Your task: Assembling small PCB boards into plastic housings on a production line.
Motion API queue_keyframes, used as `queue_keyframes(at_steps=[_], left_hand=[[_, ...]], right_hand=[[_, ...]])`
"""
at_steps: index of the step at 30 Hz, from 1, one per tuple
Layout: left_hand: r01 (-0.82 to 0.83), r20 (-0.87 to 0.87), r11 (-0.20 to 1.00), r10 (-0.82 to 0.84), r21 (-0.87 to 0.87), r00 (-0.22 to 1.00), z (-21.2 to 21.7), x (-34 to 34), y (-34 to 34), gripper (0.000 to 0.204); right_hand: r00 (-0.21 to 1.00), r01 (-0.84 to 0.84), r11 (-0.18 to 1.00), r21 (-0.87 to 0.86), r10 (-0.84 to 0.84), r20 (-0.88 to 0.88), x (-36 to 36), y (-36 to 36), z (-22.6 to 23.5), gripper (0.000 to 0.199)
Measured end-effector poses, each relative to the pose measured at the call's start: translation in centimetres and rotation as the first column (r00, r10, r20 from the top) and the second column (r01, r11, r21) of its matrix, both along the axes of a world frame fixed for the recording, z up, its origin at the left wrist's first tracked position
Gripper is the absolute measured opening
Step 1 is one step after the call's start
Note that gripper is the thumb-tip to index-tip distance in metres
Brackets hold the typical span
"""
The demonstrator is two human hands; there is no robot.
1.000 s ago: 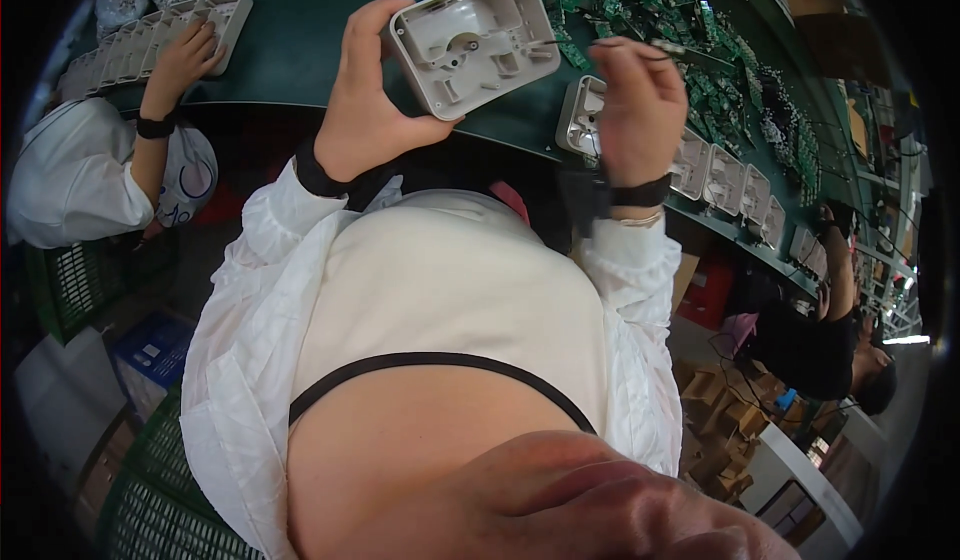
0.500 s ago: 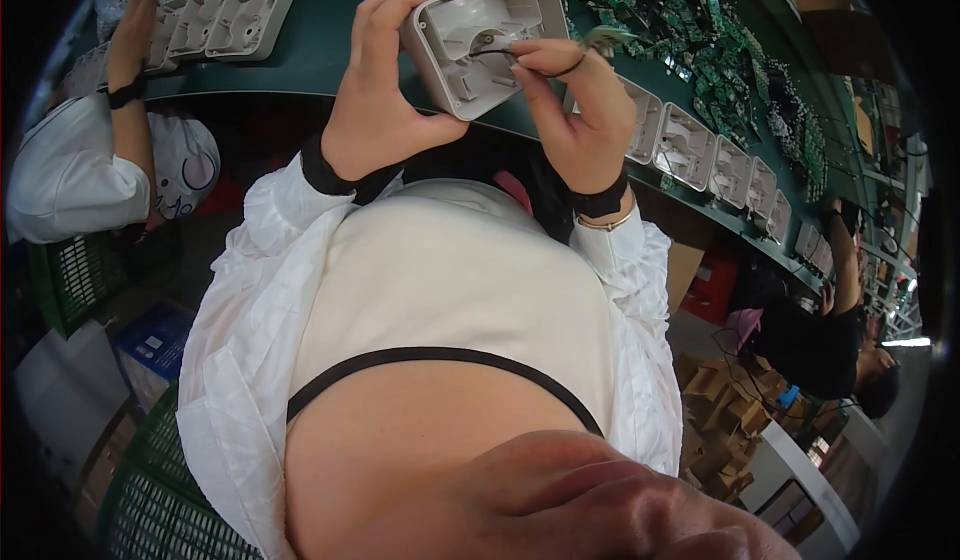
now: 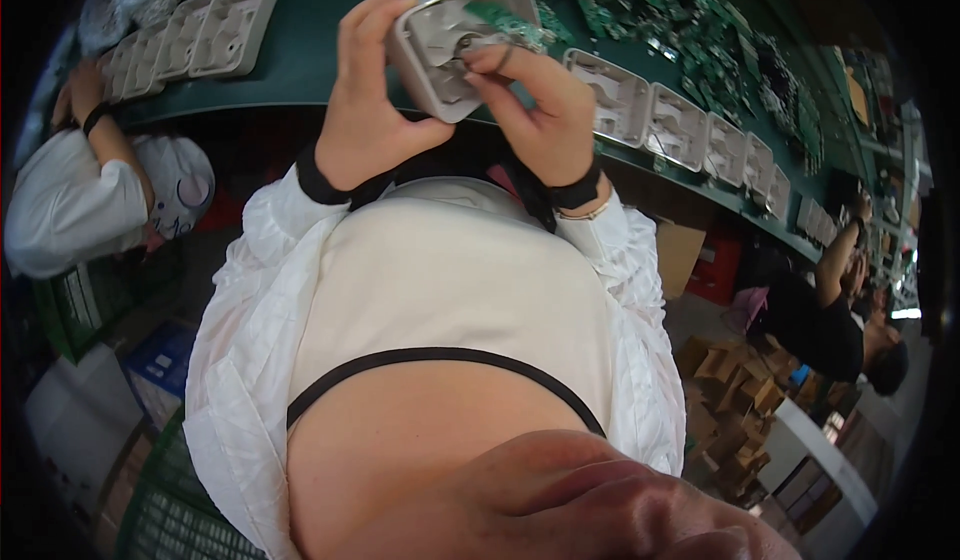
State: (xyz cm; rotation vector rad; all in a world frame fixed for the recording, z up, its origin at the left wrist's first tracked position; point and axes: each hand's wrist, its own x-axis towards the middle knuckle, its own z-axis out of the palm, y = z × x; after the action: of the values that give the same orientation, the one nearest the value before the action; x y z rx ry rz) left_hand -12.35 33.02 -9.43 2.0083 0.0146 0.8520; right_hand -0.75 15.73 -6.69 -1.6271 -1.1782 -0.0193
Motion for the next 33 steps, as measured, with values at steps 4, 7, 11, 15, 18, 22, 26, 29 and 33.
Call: queue_keyframes(at_steps=[4,7,11,15,18,22,26,29,33], left_hand=[[-0.002,-0.03,1.0,0.001,-0.018,1.0,0.2,0.0,-0.3,0.103],[0.039,-0.027,0.994,-0.043,-0.103,0.999,-0.5,0.0,-0.9,0.103],[0.073,-0.025,0.975,-0.08,-0.211,0.996,-0.1,-0.7,-1.7,0.102],[0.073,-0.049,0.985,-0.082,-0.154,0.995,0.5,-1.6,-2.6,0.103],[0.061,-0.057,0.977,-0.074,-0.204,0.996,0.9,-2.3,-3.2,0.103],[0.047,-0.043,0.974,-0.058,-0.222,0.997,0.6,-3.6,-3.6,0.103],[0.016,-0.057,0.979,-0.029,-0.202,0.998,0.2,-4.9,-3.8,0.103],[-0.011,-0.071,0.983,-0.002,-0.182,0.997,-0.1,-5.5,-3.6,0.103],[-0.038,-0.072,0.979,0.024,-0.2,0.997,-0.3,-6.3,-3.1,0.103]], right_hand=[[1.0,0.016,1.0,-0.024,-0.015,0.002,-0.6,0.2,-0.1,0.016],[1.0,-0.019,0.999,0.04,0.019,0.01,-0.5,0.1,-1.2,0.01],[0.933,0.135,0.989,0.063,-0.148,0.328,-0.7,-0.3,-1.1,0.01],[0.972,0.051,0.998,0.048,-0.061,0.226,-2.1,-0.5,-1.2,0.014],[0.917,0.192,0.978,0.076,-0.207,0.34,-2.7,-0.7,-0.9,0.014],[0.94,0.196,0.975,0.108,-0.218,0.264,-3.3,-0.6,-1.7,0.013],[0.994,0.086,0.992,0.095,-0.091,0.058,-4.7,-0.2,-2.3,0.013],[0.982,0.095,0.992,0.079,-0.106,0.158,-5.0,0.3,-2.7,0.012],[0.96,0.095,0.995,0.03,-0.1,0.26,-5.4,1.3,-2.6,0.01]])
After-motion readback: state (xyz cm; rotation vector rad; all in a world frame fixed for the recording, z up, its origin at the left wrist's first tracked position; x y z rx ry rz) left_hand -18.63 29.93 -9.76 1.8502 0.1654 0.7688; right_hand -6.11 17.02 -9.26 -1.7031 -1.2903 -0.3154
